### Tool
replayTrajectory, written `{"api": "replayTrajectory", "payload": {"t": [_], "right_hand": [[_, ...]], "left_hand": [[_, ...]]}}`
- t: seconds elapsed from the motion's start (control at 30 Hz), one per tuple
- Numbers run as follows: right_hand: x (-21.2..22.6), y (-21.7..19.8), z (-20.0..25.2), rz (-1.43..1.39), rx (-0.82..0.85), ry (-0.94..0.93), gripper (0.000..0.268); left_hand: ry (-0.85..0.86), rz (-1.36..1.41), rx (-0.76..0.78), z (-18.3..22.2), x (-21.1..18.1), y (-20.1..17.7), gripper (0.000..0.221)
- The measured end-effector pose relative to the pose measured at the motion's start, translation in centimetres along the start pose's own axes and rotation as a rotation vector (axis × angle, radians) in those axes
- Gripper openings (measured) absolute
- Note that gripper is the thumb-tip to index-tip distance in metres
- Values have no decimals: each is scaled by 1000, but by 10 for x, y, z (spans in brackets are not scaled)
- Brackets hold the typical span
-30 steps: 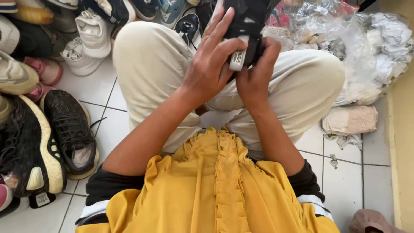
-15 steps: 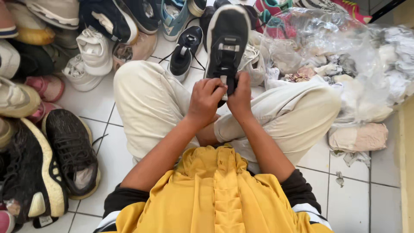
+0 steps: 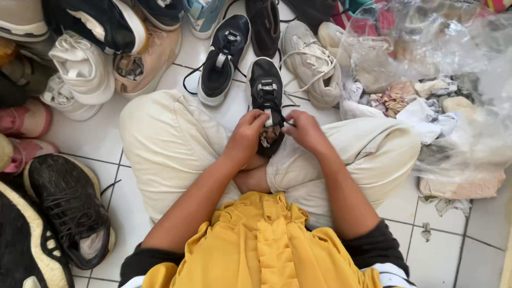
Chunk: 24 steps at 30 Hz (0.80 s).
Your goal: The person stuffs the inside of a black sneaker with crumpled paper from a pile and then ties the shoelaces into a knot.
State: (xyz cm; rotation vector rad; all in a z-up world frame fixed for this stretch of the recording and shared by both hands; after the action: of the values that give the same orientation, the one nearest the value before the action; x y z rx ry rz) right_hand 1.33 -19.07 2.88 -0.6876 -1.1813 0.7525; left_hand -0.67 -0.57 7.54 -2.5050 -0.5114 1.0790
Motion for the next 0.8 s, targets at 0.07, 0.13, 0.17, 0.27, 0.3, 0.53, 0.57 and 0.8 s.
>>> {"api": "replayTrajectory", "payload": {"t": [0.07, 0.13, 0.17, 0.27, 0.3, 0.53, 0.57, 0.8], "right_hand": [[0, -23, 1, 105, 32, -6, 19], [7, -37, 4, 205, 55, -11, 14], [18, -35, 10, 212, 104, -71, 15], [32, -32, 27, 261, 153, -140, 14], [35, -31, 31, 304, 150, -153, 14], [-2, -59, 52, 542, 39, -110, 15], [-11, -58, 51, 553, 3, -93, 15], [-30, -81, 41, 596, -68, -19, 11]], "left_hand": [[-124, -39, 22, -3, 10, -18, 42], [-238, -75, 47, 1, 35, -24, 64], [-359, -29, 173, 14, 57, -9, 45], [-509, -30, 411, 28, 70, 4, 28], [-536, -84, 519, 30, 69, 5, 25], [-166, -358, 530, 16, 70, -36, 18], [-94, -380, 510, 20, 68, -38, 16], [27, -360, 427, 10, 45, -65, 18]]}}
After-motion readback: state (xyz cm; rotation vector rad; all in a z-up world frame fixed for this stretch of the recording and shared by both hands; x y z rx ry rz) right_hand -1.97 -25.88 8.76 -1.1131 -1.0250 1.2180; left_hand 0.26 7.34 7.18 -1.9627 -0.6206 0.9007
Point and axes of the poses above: each hand's wrist, its own z-axis away from the middle knuckle, its own y-axis out of the palm, x = y × z, the point moved 9 cm from there along -z, towards the middle knuckle, and after that the axes turned 10 degrees about -x, right-handed, at the moved point
